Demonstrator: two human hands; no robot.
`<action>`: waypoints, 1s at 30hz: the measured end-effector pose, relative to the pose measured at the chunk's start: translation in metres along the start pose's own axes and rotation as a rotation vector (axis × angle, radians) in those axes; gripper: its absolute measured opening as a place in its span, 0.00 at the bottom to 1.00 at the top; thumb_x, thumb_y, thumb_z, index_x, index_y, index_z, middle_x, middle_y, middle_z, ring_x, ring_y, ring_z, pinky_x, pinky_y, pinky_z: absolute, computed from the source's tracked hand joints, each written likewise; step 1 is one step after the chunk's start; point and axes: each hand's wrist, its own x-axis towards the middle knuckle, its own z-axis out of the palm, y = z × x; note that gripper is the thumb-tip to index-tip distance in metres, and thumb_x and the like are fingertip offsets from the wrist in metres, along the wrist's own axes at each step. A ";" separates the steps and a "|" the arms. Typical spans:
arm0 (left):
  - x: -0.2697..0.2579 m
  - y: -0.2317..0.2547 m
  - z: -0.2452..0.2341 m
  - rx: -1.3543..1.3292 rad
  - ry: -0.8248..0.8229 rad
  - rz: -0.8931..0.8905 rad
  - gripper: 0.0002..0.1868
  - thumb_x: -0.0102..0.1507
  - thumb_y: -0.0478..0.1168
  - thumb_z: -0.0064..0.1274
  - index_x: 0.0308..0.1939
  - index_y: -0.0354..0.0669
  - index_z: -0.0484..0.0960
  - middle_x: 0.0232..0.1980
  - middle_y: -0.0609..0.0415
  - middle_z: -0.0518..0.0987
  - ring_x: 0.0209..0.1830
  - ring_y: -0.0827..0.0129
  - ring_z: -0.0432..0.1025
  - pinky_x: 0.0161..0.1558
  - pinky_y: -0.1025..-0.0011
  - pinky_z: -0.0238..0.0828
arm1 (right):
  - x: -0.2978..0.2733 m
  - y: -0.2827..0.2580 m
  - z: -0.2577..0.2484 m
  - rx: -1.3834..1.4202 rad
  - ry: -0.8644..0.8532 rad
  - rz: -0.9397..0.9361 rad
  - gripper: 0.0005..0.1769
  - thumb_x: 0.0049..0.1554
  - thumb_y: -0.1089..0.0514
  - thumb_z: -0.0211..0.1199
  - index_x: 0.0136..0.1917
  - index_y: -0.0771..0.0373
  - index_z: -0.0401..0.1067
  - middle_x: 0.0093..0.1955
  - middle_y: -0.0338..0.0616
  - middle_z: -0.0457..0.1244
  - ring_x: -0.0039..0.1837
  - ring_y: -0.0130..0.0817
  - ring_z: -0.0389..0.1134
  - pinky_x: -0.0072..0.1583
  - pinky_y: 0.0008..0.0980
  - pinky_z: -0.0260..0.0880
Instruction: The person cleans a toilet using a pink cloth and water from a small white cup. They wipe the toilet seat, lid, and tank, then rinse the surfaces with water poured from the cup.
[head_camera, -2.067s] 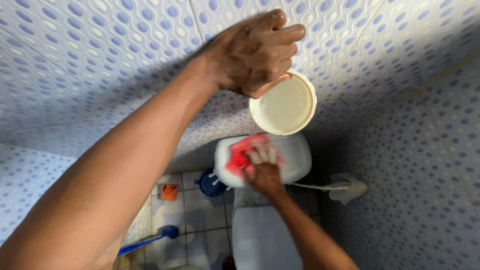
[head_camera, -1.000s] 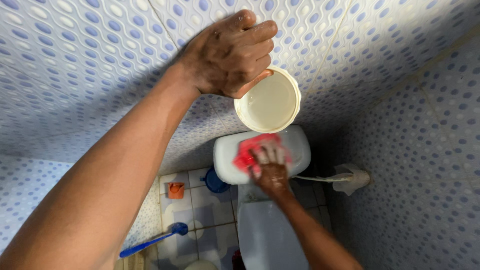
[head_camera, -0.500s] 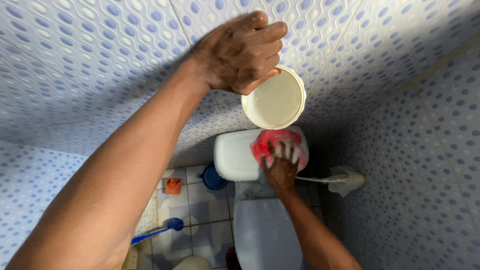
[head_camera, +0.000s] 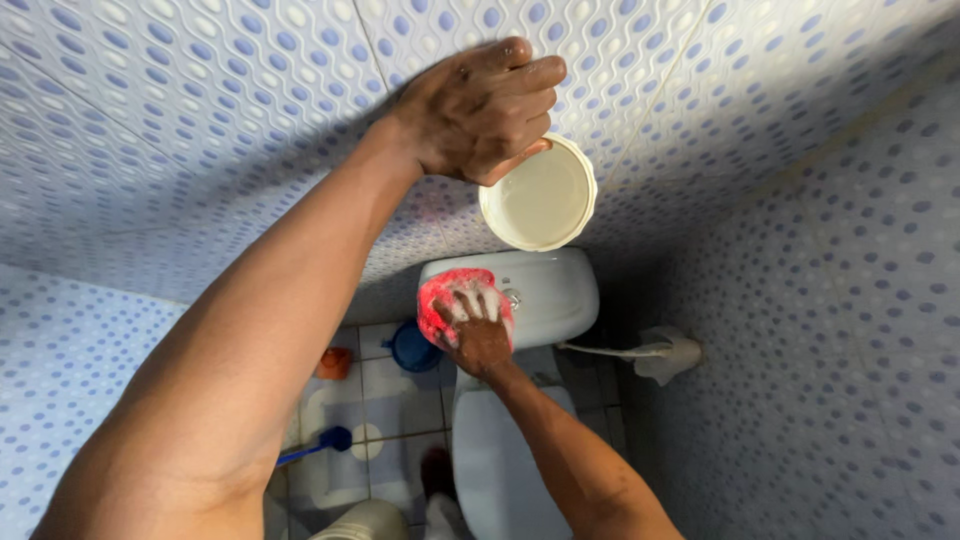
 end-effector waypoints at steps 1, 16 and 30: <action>-0.001 0.002 -0.001 -0.047 -0.013 -0.011 0.25 0.70 0.55 0.58 0.20 0.51 0.76 0.33 0.67 0.70 0.61 0.73 0.66 0.72 0.69 0.49 | 0.000 0.001 -0.001 0.024 -0.015 -0.017 0.35 0.59 0.35 0.58 0.77 0.41 0.61 0.79 0.47 0.52 0.81 0.54 0.47 0.78 0.65 0.46; -0.024 0.091 -0.002 -0.757 0.072 -0.857 0.13 0.66 0.43 0.57 0.27 0.44 0.81 0.28 0.52 0.79 0.33 0.62 0.72 0.45 0.60 0.65 | -0.029 0.054 0.002 0.075 -0.071 0.509 0.40 0.60 0.40 0.58 0.82 0.44 0.51 0.85 0.47 0.43 0.84 0.54 0.35 0.73 0.69 0.42; -0.128 0.307 -0.064 -1.361 -0.037 -2.311 0.19 0.67 0.48 0.53 0.34 0.30 0.79 0.29 0.52 0.82 0.31 0.72 0.79 0.36 0.69 0.79 | -0.001 0.090 -0.046 -0.117 0.289 0.631 0.47 0.53 0.32 0.63 0.77 0.56 0.57 0.84 0.50 0.44 0.84 0.57 0.37 0.72 0.68 0.47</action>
